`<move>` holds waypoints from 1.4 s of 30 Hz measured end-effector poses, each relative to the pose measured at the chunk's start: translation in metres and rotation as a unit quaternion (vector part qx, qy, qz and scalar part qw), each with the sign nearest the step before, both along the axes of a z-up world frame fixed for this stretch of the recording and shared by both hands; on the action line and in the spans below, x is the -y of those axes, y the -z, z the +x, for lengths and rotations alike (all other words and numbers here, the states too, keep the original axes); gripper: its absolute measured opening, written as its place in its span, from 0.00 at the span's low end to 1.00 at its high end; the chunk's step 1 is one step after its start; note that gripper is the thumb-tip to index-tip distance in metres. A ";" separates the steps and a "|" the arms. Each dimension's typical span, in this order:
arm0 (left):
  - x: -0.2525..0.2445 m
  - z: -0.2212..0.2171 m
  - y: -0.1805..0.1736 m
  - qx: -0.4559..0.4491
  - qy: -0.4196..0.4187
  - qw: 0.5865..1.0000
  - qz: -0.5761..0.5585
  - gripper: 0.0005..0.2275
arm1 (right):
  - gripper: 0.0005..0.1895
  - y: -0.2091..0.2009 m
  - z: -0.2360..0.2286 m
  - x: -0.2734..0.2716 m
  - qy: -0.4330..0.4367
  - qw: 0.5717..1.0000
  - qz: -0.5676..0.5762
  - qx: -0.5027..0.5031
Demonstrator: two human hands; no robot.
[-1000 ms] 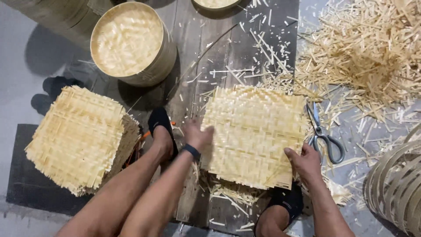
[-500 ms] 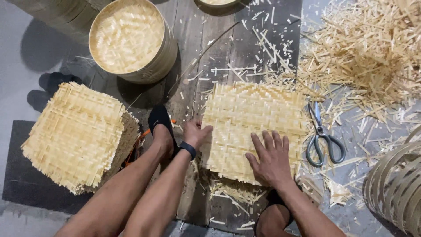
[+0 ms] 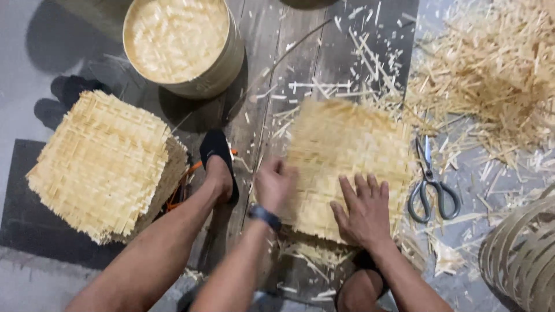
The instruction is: The recorder is assembling and trimming bamboo strips onto a wooden frame to create circular basket components.
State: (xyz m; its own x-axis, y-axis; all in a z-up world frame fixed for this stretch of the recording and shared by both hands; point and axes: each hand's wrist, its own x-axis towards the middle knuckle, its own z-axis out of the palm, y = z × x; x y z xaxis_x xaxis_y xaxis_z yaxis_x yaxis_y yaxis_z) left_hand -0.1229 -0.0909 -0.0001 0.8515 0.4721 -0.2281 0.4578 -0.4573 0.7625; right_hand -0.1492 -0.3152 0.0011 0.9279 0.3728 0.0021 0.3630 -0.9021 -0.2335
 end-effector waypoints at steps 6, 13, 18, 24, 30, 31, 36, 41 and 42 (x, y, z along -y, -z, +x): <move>-0.067 0.032 0.139 -0.065 0.059 0.982 -0.170 0.12 | 0.34 0.010 -0.004 0.002 0.008 0.999 0.030 0.032; 0.004 0.010 0.026 0.162 0.200 0.919 0.299 0.39 | 0.33 0.031 -0.004 0.010 0.025 0.998 0.035 0.043; 0.067 -0.037 0.093 0.017 0.482 0.823 0.301 0.37 | 0.26 0.052 0.000 0.050 0.089 0.966 0.230 -0.072; 0.085 -0.015 0.012 -0.118 0.463 0.845 0.241 0.50 | 0.20 -0.030 -0.043 0.267 0.405 0.839 0.257 0.255; 0.081 -0.020 0.022 -0.136 0.465 0.834 0.265 0.47 | 0.10 -0.121 -0.147 0.483 0.563 0.786 -0.038 0.253; 0.081 -0.020 0.018 -0.136 0.465 0.834 0.264 0.47 | 0.10 -0.135 -0.138 0.484 0.563 0.786 -0.039 0.253; 0.080 -0.020 0.018 -0.146 0.457 0.838 0.258 0.46 | 0.13 -0.166 -0.106 0.480 0.657 0.737 0.148 0.060; 0.079 -0.023 0.020 -0.146 0.445 0.851 0.239 0.47 | 0.15 -0.154 -0.129 0.519 0.660 0.717 0.180 0.135; 0.079 -0.023 0.019 -0.148 0.444 0.851 0.238 0.48 | 0.16 -0.152 -0.137 0.529 0.635 0.741 0.145 0.163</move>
